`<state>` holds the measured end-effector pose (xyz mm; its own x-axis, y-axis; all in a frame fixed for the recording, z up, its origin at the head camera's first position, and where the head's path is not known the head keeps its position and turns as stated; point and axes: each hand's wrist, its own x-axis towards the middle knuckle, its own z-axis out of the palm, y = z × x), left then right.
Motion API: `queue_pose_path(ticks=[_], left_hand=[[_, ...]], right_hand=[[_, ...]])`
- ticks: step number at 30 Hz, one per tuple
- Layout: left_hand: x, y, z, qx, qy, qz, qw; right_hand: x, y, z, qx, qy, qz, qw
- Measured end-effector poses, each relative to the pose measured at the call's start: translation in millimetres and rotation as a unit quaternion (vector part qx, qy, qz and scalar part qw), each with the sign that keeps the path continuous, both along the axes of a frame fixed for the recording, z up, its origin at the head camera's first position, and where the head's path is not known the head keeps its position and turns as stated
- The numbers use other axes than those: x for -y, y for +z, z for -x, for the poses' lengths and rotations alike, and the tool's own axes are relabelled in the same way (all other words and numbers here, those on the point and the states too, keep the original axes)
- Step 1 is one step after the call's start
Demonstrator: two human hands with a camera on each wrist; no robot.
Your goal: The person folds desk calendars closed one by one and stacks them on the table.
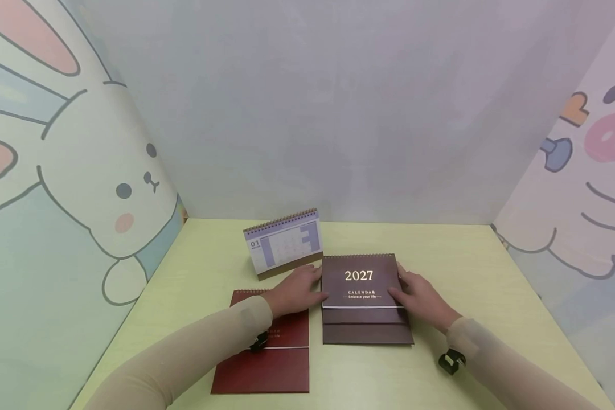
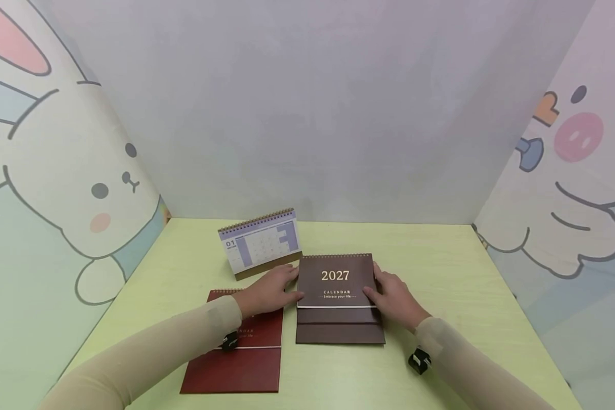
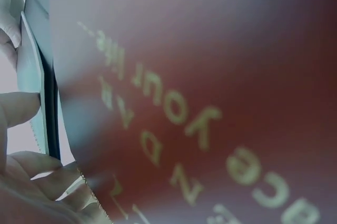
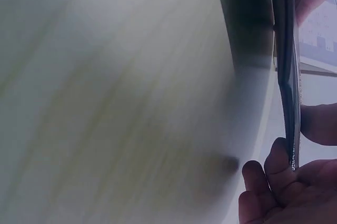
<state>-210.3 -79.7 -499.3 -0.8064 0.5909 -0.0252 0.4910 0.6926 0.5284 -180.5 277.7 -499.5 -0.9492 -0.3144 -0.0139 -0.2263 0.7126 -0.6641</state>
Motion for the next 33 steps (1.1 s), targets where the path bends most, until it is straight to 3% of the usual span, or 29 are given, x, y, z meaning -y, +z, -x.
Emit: queue_pose_path(ticks=[8,14,15,20,21,22,27,28,33], left_hand=[[-1.0,-3.3,-1.8,0.005,-0.001,-0.036,0.9993],[-1.7,-4.0,-2.0,-0.012,-0.016,-0.064,0.9978],[-0.6,-9.0,0.2,-0.025,-0.022,-0.066,0.9973],[0.4,-8.0,-1.1,-0.027,-0.023,-0.083,0.9959],[1.7,-13.0,1.3,-0.042,-0.027,-0.081,0.9955],[0.8,-7.2,-1.3,-0.028,-0.023,-0.087,0.9955],[-1.2,-2.9,-3.5,-0.024,-0.013,-0.081,0.9964],[-3.0,3.4,-6.6,-0.009,-0.006,-0.079,0.9968],[-3.8,5.1,-7.5,-0.006,0.005,-0.062,0.9980]], right_hand=[[4.3,3.5,-2.4,0.045,-0.009,-0.007,0.9989],[4.9,6.4,-3.5,0.066,-0.015,-0.003,0.9977],[5.0,7.1,-3.7,0.068,-0.016,-0.003,0.9975],[5.7,7.8,-3.7,0.073,-0.022,-0.003,0.9971],[5.7,7.3,-3.6,0.071,-0.023,-0.004,0.9972],[5.5,6.6,-3.3,0.069,-0.023,-0.006,0.9973],[4.6,4.3,-3.0,0.058,-0.023,-0.011,0.9980],[4.7,4.6,-3.2,0.058,-0.024,-0.010,0.9980],[6.1,6.6,-4.1,0.059,-0.022,-0.006,0.9980]])
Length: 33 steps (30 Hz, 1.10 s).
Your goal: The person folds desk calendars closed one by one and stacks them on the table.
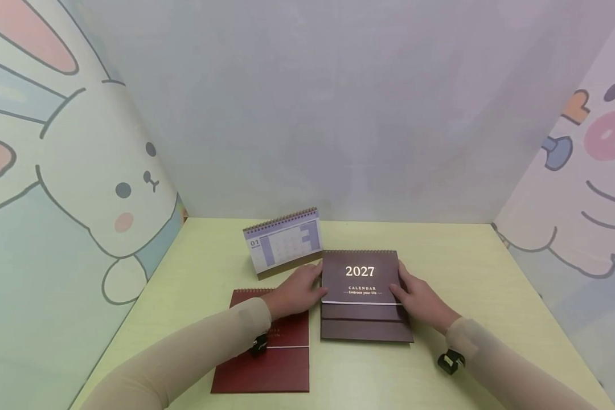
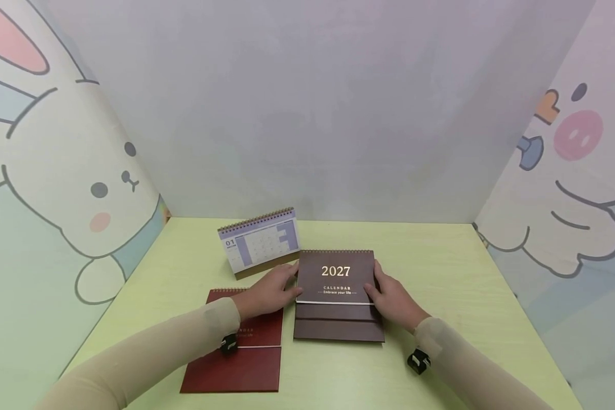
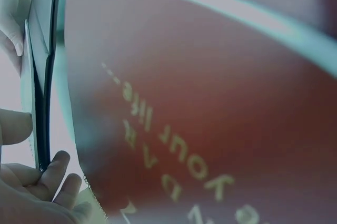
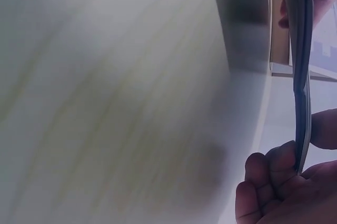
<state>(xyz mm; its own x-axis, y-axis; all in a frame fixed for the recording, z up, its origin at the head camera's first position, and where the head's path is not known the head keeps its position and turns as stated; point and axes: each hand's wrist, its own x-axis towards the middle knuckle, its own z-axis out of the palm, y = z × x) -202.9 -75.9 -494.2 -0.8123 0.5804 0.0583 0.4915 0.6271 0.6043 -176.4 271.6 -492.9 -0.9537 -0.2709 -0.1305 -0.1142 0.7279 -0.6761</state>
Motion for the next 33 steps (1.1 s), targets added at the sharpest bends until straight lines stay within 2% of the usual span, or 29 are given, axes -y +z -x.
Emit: queue_pose_path(ticks=[9,15,22,33], left_hand=[[4.9,6.8,-2.4,0.026,0.009,-0.008,0.9996],[8.2,4.2,-2.3,0.020,0.008,-0.008,0.9997],[9.9,6.5,-4.1,0.027,0.012,-0.007,0.9995],[15.5,9.8,-8.6,0.026,0.004,-0.009,0.9996]], right_hand=[[1.4,-1.2,0.7,0.003,0.003,0.001,1.0000],[3.8,-0.7,-0.4,0.015,0.002,0.002,0.9999],[5.5,1.6,-2.9,0.024,-0.001,0.011,0.9997],[7.5,5.4,-8.6,0.010,0.006,0.018,0.9998]])
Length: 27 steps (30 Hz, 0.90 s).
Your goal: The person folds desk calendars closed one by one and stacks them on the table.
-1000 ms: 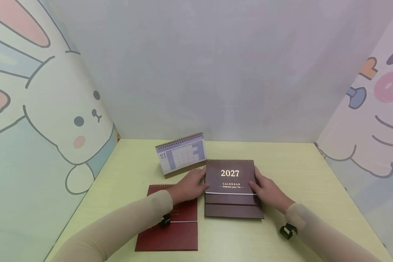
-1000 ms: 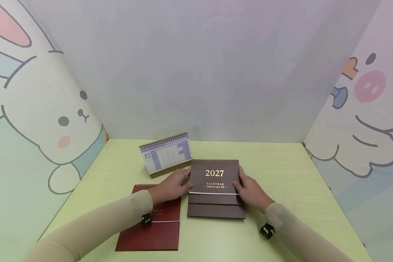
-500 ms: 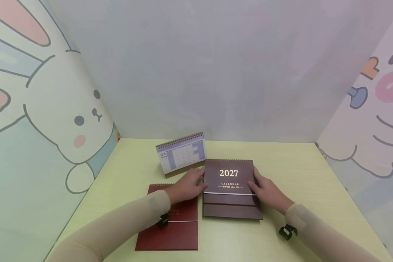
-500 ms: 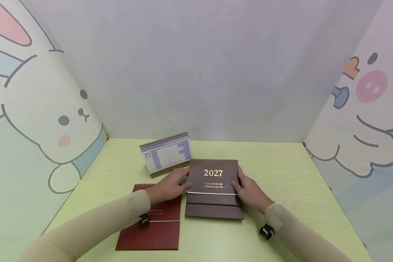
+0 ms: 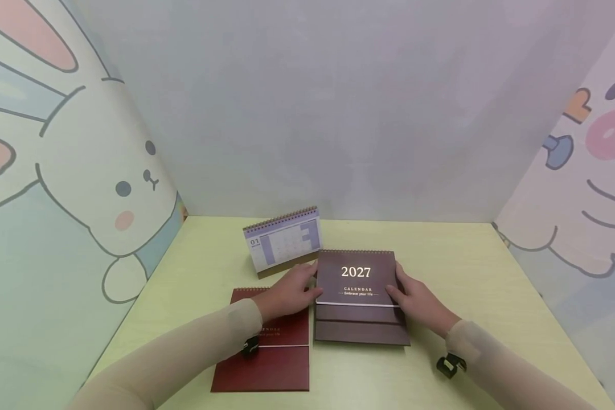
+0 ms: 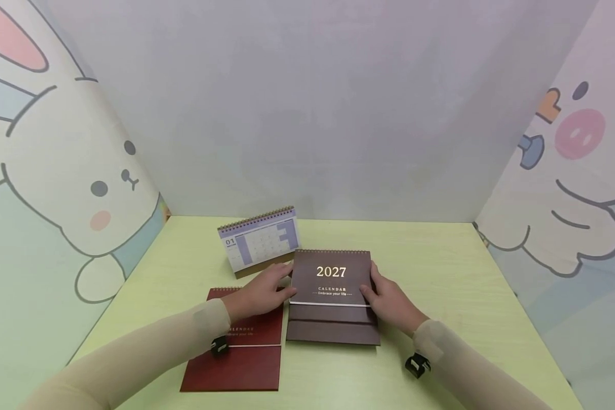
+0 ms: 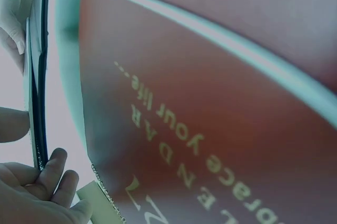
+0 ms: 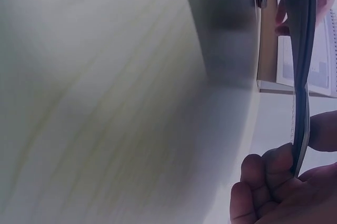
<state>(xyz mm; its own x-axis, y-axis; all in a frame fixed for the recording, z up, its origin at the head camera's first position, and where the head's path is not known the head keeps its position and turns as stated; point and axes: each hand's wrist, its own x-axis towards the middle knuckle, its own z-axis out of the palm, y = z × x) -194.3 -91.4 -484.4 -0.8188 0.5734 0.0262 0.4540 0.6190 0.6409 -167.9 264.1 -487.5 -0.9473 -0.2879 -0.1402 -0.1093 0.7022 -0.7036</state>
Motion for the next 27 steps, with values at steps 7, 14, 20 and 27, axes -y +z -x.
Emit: queue_pose_path(ticks=[7,14,20,27], left_hand=[[5.4,1.9,-5.6,0.018,0.013,0.005,0.9997],[9.5,3.7,-10.9,0.016,0.017,0.007,0.9997],[14.2,5.4,-14.6,0.013,0.015,0.000,0.9998],[21.4,7.0,-19.7,0.022,0.013,-0.016,0.9995]], right_hand=[[2.5,-2.5,-2.2,-0.001,0.004,0.004,1.0000],[5.4,-4.4,-3.9,-0.008,0.014,0.014,0.9998],[10.8,-1.8,-7.3,0.006,0.017,0.024,0.9995],[18.5,1.7,-10.8,0.005,0.019,0.031,0.9993]])
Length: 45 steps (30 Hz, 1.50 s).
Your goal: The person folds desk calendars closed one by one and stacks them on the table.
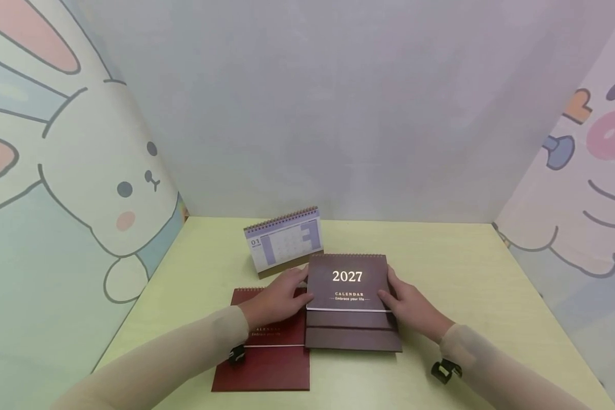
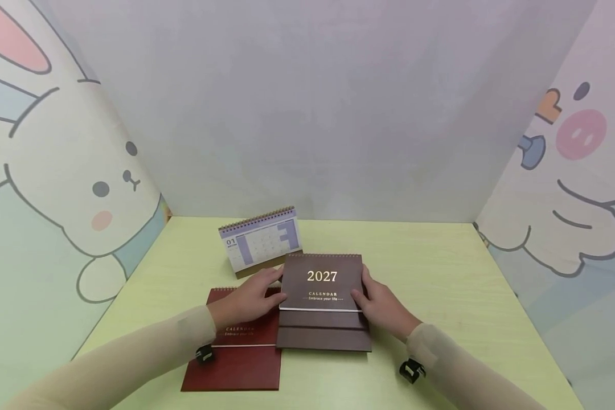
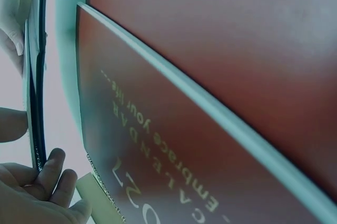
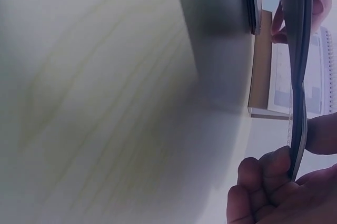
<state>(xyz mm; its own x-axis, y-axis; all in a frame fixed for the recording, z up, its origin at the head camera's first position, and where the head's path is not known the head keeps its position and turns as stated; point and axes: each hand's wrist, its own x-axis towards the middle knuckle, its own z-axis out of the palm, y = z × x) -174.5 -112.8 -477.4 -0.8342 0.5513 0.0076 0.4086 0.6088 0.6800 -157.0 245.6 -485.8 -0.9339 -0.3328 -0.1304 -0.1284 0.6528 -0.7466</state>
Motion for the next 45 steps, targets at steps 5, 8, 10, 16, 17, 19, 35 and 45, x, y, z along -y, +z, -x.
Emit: queue_pose_path(ticks=[5,8,10,16,17,19,35,45], left_hand=[[4.2,-0.8,-2.8,-0.002,0.001,-0.004,1.0000],[6.4,-1.0,-4.2,-0.005,0.003,0.001,1.0000],[7.8,-0.9,-4.9,-0.004,0.005,0.003,1.0000],[11.5,0.0,-8.6,0.001,0.013,0.010,0.9999],[12.3,0.2,-9.5,0.001,0.015,0.011,0.9998],[13.9,0.5,-11.0,0.002,0.017,0.012,0.9998],[27.9,2.4,-17.9,-0.007,0.029,0.013,0.9995],[36.6,2.7,-21.4,-0.008,0.030,0.023,0.9992]], right_hand=[[4.0,1.2,-1.6,0.002,0.000,-0.002,1.0000],[6.3,0.2,-1.9,0.004,0.000,0.001,1.0000],[7.5,-0.9,-2.1,0.006,0.001,0.002,1.0000],[12.1,3.3,-5.0,0.019,0.002,0.002,0.9998],[13.2,4.6,-5.7,0.020,0.002,0.001,0.9998],[15.0,6.4,-6.6,0.021,0.002,-0.001,0.9998],[30.3,6.7,-13.1,-0.005,0.013,-0.004,0.9999],[41.0,8.3,-15.9,-0.005,0.017,0.007,0.9998]])
